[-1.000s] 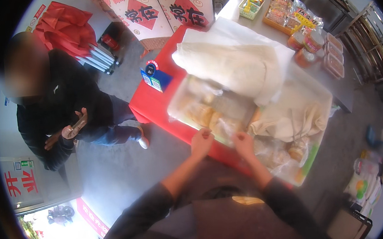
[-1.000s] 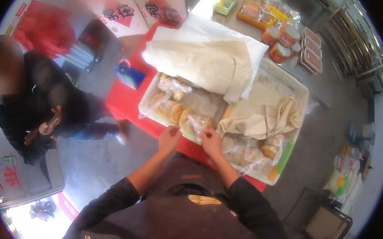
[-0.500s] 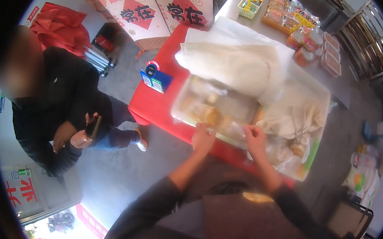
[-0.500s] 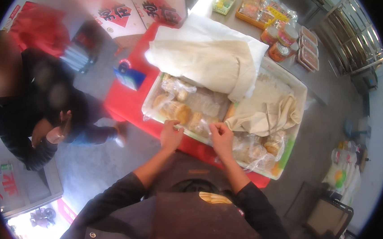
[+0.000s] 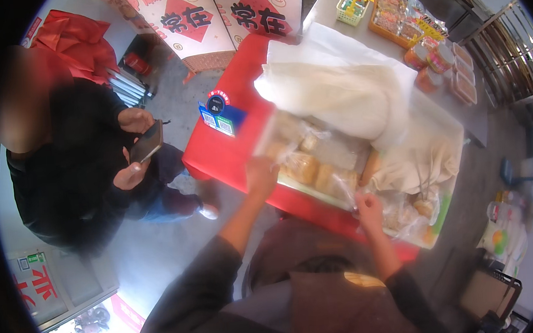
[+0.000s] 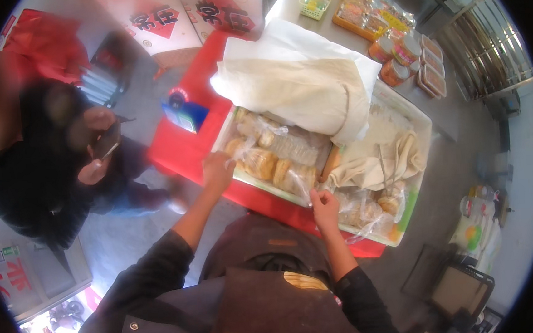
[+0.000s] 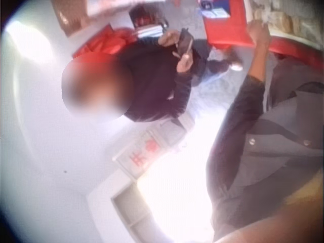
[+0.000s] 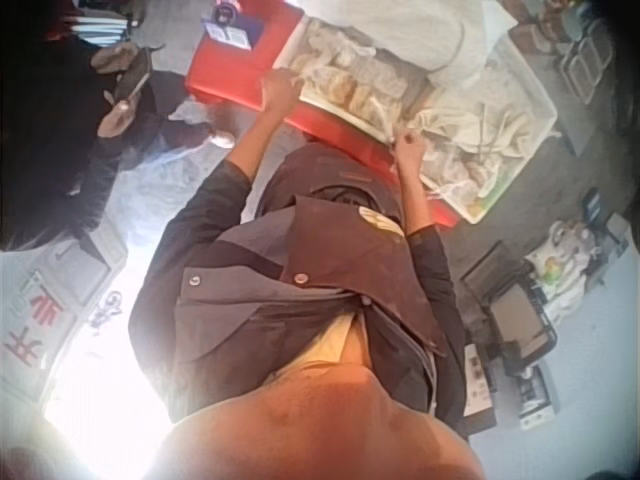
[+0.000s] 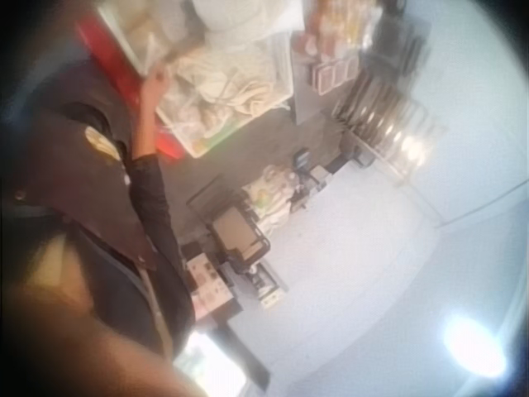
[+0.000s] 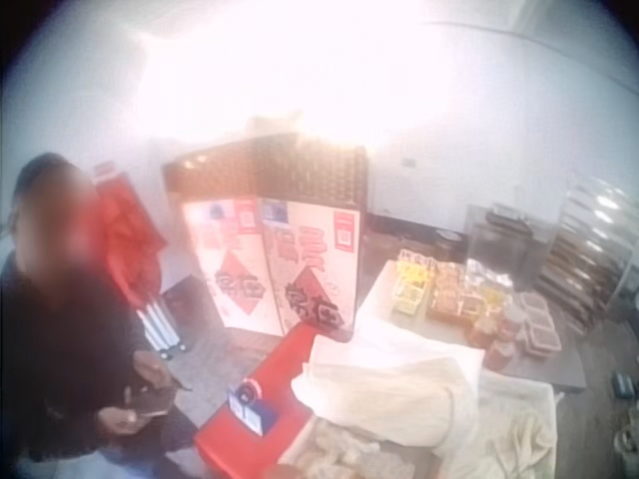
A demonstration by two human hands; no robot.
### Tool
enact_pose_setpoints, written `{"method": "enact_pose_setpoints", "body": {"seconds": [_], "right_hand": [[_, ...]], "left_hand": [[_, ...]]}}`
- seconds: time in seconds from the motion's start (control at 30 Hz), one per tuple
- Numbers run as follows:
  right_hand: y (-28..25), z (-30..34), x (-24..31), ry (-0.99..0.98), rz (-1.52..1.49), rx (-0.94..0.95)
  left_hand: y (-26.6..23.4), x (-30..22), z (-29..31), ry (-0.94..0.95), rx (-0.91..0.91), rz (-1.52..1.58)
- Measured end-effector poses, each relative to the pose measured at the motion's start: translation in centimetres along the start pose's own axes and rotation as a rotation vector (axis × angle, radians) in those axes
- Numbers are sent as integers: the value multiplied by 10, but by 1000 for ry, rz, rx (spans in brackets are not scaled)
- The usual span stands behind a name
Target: The person uses a spatula to separate and arrange round baked items on a metal tray. They then move to a counter and place the items into a plastic bag along with other packaged snacks, preparing a mixed order.
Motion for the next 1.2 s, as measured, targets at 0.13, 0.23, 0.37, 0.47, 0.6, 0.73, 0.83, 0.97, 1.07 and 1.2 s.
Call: {"method": "enact_pose_setpoints", "body": {"seconds": [0.13, 0.23, 0.37, 0.47, 0.6, 0.73, 0.83, 0.97, 1.07, 1.2], "right_hand": [[16, -8, -6, -590, 389, -448], [38, -8, 63, -797, 593, -330], [117, -46, 102, -310, 367, 120], [174, -89, 93, -522, 567, 11], [200, -113, 93, -482, 637, 48], [170, -140, 80, -276, 100, 112], [153, -120, 101, -78, -27, 183], [128, -90, 125, -125, -25, 155], [125, -74, 136, -133, 161, 110], [119, -54, 136, -124, 277, 124]], "left_hand": [[22, -34, 12, 12, -122, 337], [20, -59, 41, -65, -123, 399], [17, -64, 60, -136, -34, 375], [6, -66, 59, -76, 25, 329], [-16, -55, 65, -57, 21, 219], [-34, -53, 51, -241, -134, 342], [-41, -44, 45, -247, -285, 459], [-49, -53, 21, -347, -225, 843], [-36, -25, 15, -395, -72, 1176], [-12, -9, 16, -546, 103, 1627]]}}
Point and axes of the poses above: each hand's wrist, its own z-axis away from the middle knuckle, its own y-axis out of the palm, x = y × z, the point moved 1 cm from there along -z, towards the middle knuckle, and after that the axes turned 5 degrees about z, right-handed, at the moved point
